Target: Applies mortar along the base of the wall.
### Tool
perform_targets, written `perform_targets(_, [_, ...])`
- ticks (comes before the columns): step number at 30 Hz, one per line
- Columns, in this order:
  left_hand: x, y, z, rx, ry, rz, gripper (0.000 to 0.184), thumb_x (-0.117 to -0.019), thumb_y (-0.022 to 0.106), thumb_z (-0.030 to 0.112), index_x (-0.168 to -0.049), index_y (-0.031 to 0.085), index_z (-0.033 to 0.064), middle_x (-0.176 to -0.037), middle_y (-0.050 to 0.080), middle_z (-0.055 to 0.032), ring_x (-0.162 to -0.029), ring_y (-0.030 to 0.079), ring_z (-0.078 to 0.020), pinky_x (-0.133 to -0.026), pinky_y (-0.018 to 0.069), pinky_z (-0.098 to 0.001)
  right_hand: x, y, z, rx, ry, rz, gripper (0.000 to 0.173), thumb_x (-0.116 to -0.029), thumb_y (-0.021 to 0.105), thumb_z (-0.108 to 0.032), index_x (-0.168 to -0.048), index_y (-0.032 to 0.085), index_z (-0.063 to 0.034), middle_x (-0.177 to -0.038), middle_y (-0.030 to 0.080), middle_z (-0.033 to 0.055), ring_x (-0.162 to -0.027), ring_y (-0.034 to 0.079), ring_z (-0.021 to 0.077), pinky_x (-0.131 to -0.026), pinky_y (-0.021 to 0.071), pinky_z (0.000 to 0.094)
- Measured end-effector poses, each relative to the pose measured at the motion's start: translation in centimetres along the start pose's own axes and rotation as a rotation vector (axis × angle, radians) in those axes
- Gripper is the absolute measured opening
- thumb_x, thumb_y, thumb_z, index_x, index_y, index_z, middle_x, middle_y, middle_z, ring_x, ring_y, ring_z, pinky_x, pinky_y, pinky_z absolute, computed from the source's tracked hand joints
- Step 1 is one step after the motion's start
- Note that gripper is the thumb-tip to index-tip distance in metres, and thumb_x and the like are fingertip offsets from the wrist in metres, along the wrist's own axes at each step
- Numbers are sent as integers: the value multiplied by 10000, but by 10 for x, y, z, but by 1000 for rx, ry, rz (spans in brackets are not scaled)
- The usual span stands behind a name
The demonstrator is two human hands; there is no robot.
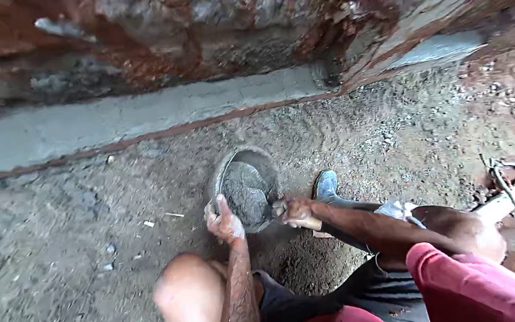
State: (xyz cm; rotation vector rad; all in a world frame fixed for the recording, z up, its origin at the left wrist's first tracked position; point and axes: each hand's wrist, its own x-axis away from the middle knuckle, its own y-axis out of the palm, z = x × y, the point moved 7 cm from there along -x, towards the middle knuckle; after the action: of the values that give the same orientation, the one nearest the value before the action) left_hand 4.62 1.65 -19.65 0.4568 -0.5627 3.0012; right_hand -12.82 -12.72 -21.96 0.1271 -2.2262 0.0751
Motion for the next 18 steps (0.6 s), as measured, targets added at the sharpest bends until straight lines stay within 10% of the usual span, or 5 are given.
perform_targets(11, [-13, -15, -2, 40, -45, 102, 330, -1039, 606, 206, -1159, 675, -93, -1105, 695, -176, -1034, 634, -99, -978, 469, -265, 5, 5, 24, -478, -38, -26, 41, -940, 578, -65, -919, 578, -99, -607, 567, -35, -448, 524, 73, -443, 464, 234])
perform_targets(18, [-14, -14, 0, 44, -46, 105, 319, -1043, 597, 191, -1150, 673, -100, -1103, 691, -173, -1022, 630, -85, -972, 468, -252, 89, -114, -37, -259, -175, 137, 126, -905, 548, 12, -984, 608, -65, -741, 613, -37, -531, 540, 35, -508, 487, 213])
